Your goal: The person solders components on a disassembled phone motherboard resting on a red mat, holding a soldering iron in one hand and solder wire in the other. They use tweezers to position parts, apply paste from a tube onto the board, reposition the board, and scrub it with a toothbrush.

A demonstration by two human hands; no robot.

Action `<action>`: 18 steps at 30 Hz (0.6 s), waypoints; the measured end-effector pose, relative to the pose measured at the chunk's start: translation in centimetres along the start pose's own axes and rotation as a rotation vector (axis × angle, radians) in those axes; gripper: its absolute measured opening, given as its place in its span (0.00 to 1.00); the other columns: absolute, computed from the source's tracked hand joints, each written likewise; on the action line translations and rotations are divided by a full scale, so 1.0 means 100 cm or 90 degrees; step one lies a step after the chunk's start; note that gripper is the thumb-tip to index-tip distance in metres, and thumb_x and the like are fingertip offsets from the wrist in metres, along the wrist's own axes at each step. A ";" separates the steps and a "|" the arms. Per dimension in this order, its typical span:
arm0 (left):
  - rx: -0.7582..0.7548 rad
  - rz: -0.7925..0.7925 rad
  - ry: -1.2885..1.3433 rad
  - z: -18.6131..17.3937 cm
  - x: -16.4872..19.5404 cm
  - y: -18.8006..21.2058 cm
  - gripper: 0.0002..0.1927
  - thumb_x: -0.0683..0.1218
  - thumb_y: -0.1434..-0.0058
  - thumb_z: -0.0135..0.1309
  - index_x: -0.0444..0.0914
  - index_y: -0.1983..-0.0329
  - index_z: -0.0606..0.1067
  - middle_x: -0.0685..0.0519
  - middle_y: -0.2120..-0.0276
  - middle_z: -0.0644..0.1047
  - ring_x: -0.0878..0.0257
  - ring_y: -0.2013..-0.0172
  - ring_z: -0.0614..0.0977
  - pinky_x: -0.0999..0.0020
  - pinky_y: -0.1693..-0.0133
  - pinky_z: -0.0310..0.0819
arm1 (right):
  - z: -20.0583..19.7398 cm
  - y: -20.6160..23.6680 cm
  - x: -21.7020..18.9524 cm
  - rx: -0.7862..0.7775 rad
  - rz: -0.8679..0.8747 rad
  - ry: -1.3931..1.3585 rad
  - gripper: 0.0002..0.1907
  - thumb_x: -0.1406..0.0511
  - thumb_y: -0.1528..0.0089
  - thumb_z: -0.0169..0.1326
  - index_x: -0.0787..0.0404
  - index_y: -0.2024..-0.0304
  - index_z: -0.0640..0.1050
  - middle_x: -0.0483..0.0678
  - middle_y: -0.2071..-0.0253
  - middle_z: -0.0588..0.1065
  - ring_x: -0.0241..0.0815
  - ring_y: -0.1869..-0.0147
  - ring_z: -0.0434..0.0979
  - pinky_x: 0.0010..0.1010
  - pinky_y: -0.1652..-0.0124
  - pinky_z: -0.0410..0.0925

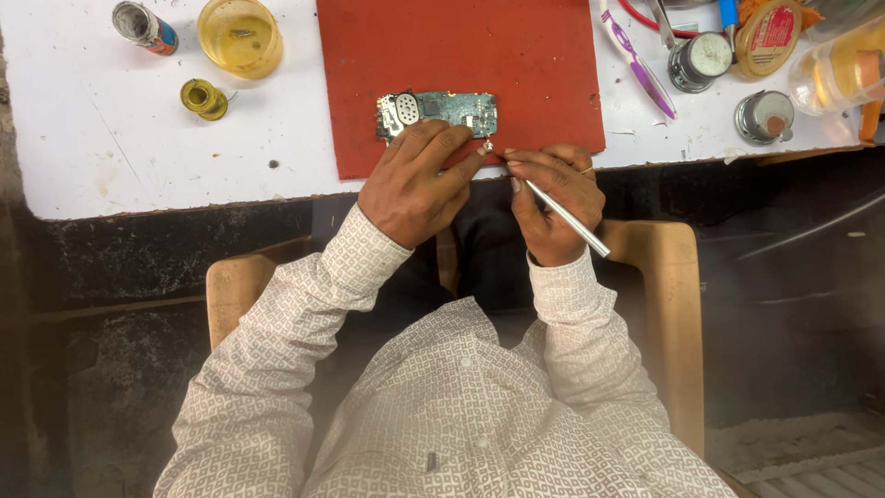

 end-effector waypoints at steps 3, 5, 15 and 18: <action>0.011 -0.005 -0.002 0.000 0.001 0.000 0.19 0.39 0.42 0.65 0.37 0.47 0.79 0.49 0.46 0.74 0.52 0.43 0.76 0.55 0.41 0.76 | 0.000 0.001 0.000 0.000 0.006 0.010 0.02 0.69 0.35 0.60 0.62 0.60 0.82 0.49 0.56 0.83 0.44 0.51 0.81 0.34 0.45 0.70; 0.007 -0.004 -0.005 0.000 0.000 0.000 0.19 0.39 0.42 0.65 0.37 0.46 0.79 0.49 0.46 0.74 0.52 0.43 0.76 0.55 0.42 0.76 | 0.000 0.001 0.000 -0.010 -0.004 0.008 0.03 0.69 0.35 0.61 0.61 0.60 0.82 0.48 0.56 0.83 0.44 0.51 0.80 0.33 0.46 0.70; 0.008 -0.002 -0.001 0.000 0.000 0.000 0.19 0.39 0.42 0.64 0.37 0.46 0.79 0.49 0.47 0.74 0.53 0.43 0.76 0.54 0.41 0.76 | -0.003 -0.001 0.000 -0.033 -0.009 -0.012 0.03 0.68 0.36 0.62 0.60 0.59 0.82 0.47 0.55 0.83 0.43 0.51 0.79 0.33 0.46 0.69; 0.008 -0.005 0.005 0.000 0.000 -0.001 0.18 0.39 0.41 0.65 0.37 0.47 0.79 0.49 0.47 0.75 0.52 0.43 0.77 0.55 0.42 0.76 | -0.003 -0.001 0.002 -0.034 -0.004 -0.028 0.04 0.69 0.37 0.62 0.60 0.59 0.83 0.47 0.55 0.83 0.43 0.52 0.78 0.32 0.47 0.70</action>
Point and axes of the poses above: each hand's wrist, its own y-axis away from the middle knuckle, its own z-axis out of the palm, x = y × z, the point moved 2 cm from there along -y, towards the middle knuckle
